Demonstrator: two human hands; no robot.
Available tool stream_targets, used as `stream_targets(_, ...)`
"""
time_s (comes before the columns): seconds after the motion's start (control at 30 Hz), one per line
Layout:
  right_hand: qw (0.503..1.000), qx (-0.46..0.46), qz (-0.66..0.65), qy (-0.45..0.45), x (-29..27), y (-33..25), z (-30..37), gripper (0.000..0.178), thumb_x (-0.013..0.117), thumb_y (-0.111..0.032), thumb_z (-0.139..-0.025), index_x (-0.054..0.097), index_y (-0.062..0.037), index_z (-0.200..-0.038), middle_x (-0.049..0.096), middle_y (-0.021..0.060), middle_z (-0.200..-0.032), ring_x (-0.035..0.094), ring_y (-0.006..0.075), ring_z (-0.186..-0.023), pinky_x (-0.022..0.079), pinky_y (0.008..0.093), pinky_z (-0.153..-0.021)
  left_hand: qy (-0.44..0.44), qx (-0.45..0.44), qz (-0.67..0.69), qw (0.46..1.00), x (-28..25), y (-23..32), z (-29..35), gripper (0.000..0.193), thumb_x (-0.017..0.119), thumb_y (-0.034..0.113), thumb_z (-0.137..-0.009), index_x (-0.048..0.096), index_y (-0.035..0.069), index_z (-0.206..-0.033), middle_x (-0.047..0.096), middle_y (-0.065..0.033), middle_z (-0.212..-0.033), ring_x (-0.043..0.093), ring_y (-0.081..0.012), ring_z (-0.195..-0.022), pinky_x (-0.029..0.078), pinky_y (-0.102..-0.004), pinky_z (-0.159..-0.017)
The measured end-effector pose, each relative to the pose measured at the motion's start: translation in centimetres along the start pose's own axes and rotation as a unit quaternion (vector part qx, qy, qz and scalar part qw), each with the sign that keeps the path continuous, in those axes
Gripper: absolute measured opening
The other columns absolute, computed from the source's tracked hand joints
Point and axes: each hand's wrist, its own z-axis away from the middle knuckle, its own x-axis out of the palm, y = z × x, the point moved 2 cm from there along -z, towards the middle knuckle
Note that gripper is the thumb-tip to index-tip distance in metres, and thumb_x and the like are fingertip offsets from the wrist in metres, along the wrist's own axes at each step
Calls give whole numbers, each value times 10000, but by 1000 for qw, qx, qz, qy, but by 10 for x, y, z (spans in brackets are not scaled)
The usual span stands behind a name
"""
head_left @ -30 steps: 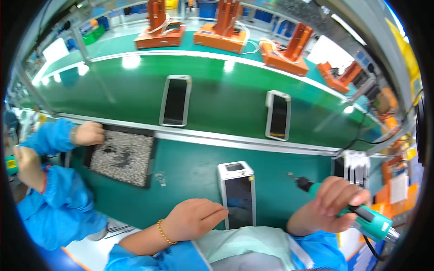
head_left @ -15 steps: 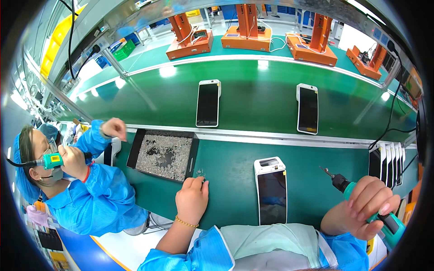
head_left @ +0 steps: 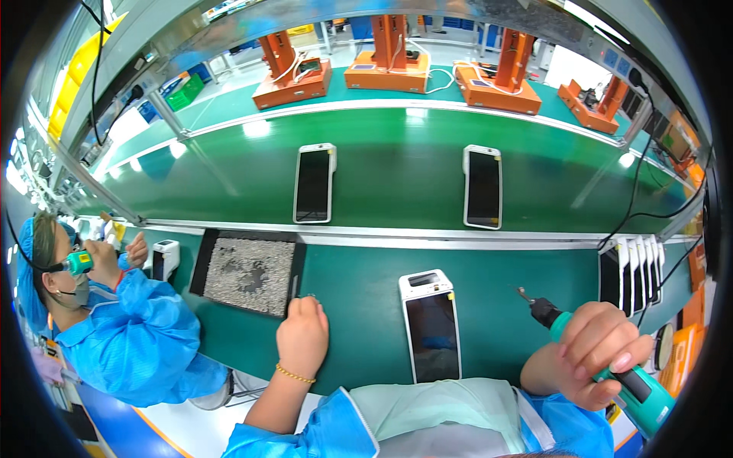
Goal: The person fastens screws into handheld electronic devices using an electric screwdriver.
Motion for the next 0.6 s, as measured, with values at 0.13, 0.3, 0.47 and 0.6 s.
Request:
stream_targets(0.13, 1000, 11, -8, 4, 8, 5, -1, 257, 632, -273, -936, 464, -81, -961, 518, -5, -634, 479, 81, -457, 413, 198, -420, 34, 29, 142, 989, -8, 5, -1, 117, 619, 3, -851, 531, 18, -927, 585, -141, -892, 618, -300, -641, 524, -355, -535)
stream_targets(0.3, 998, 37, -50, -15, 5, 4, 3, 274, 678, -215, -911, 474, -42, -974, 546, 28, -640, 536, 138, -455, 485, 277, -447, -86, -72, 403, 908, -16, 26, 3, 71, 578, -17, -915, 519, 1, -880, 625, -97, -919, 623, -112, -666, 491, -246, -537)
stream_targets(0.47, 993, 80, -77, -38, 7, 2, 6, 250, 674, -188, -907, 485, -46, -989, 560, 47, -643, 546, 179, -479, 494, 323, -484, -261, -102, 638, 718, -12, 51, -3, 191, 636, -18, -891, 614, -19, -1081, 628, -55, -938, 592, -84, -740, 497, -212, -644)
stream_targets(0.6, 990, 104, -91, -42, 13, 3, 8, 252, 678, -185, -903, 492, -39, -989, 560, 49, -635, 546, 188, -482, 496, 328, -488, -319, -69, 635, 700, -17, 69, -7, 91, 646, -33, -882, 695, -25, -959, 645, -55, -934, 604, -94, -761, 508, -216, -669)
